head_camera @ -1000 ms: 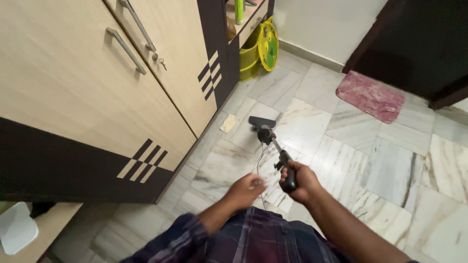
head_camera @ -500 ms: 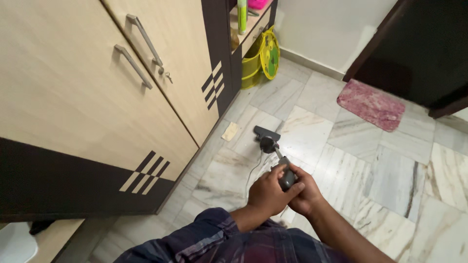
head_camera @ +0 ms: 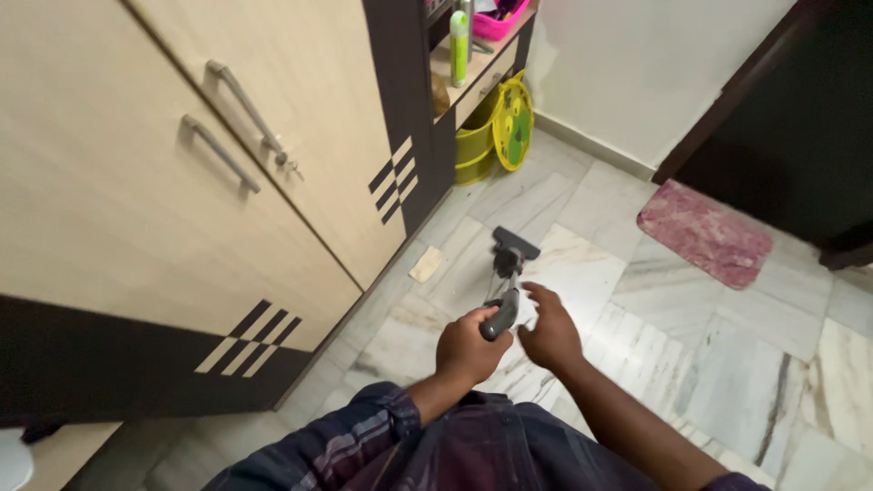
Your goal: The person uses a corded stick vacuum to clean the tiled floor of a bedroom and living room. They maneuver the vacuum around furniture, including a bed, sofa, and chairs, and navigate through doorways to clean different areas.
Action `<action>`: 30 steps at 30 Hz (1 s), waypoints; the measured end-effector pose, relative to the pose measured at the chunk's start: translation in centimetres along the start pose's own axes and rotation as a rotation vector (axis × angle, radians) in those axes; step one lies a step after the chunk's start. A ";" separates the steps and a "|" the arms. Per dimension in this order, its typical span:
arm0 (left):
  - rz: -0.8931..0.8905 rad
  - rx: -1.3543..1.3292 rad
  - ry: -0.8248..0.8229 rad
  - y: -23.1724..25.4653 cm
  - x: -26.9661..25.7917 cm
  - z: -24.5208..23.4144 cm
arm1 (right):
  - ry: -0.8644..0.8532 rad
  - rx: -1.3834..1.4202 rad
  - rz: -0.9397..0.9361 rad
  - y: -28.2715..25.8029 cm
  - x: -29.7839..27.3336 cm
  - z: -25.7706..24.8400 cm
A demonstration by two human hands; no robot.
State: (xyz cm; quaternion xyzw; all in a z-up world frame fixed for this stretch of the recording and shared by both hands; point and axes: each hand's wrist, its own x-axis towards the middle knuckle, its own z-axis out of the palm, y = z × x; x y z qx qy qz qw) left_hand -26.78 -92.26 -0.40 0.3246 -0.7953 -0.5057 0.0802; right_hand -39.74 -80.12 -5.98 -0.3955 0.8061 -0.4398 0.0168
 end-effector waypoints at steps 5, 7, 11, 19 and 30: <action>0.228 -0.050 0.184 2.1 1.5 1.8 | -0.328 0.044 0.075 -2.1 4.3 -2.0; 0.280 -0.041 0.206 2.4 2.0 2.0 | -0.430 0.038 0.220 -1.6 5.0 -2.0; 0.183 0.004 0.096 2.8 3.0 1.4 | -0.414 -0.016 0.206 -0.2 5.3 -1.0; 0.095 0.116 -0.245 1.9 7.1 -0.5 | -0.570 -0.462 0.287 -1.7 8.2 -0.7; 0.252 0.102 -0.199 1.3 14.7 -6.6 | -0.274 -0.337 0.371 -2.7 12.0 5.3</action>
